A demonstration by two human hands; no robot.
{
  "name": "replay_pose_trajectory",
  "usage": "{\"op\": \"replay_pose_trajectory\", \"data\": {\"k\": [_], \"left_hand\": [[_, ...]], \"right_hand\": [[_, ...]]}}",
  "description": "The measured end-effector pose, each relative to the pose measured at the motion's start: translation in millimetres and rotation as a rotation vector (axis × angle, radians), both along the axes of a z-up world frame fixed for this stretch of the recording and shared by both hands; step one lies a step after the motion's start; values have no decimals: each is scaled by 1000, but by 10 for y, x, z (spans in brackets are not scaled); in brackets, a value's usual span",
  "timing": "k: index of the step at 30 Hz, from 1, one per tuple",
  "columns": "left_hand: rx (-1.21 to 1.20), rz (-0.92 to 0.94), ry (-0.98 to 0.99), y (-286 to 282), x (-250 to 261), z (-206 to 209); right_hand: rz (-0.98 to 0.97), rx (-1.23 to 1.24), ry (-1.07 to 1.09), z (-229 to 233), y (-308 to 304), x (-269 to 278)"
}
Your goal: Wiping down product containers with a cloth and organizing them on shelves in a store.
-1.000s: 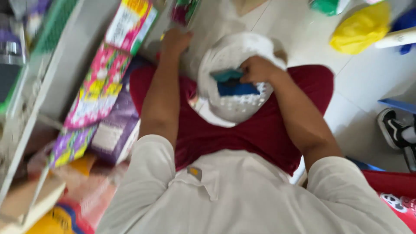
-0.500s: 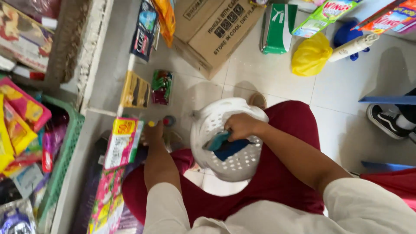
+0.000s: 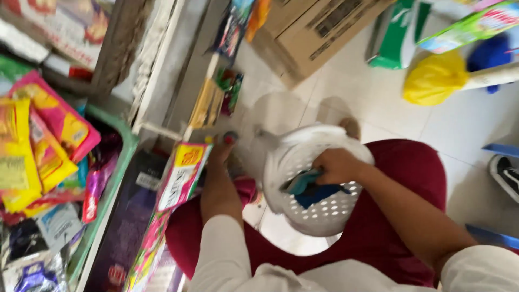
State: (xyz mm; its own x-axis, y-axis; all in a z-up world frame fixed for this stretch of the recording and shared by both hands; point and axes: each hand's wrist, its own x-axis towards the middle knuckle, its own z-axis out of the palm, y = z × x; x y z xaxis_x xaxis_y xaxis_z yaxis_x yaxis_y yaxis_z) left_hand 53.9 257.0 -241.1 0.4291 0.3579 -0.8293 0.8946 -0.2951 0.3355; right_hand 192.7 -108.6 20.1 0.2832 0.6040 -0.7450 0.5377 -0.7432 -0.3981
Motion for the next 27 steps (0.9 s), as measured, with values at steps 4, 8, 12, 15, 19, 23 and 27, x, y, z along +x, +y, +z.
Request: {"op": "replay_pose_trajectory", "data": {"k": [4,8,12,15,19,23,27], "left_hand": [[4,116,-185,-29,-47,-916],[71,148,-53,-81,56,-878],[194,363,94,69,-69,-1245],[452,33,48,184,-67,-1755],[1061,806,-852,237,206,-1498],[1158,631,-605,256,181,-1432],[1084,232,-428,300,204,-1446]], "right_hand": [[-70,-3,-13,-51,-50,6],[-63,-2,-21,-43,-42,13],[-73,-11,-21,-13,-37,18],[-56,26,-26,41,-26,53],[-27,52,-27,38,-31,28],[-46,67,-33,-16,-54,0],[-49,75,-33,-41,-55,-21]]}}
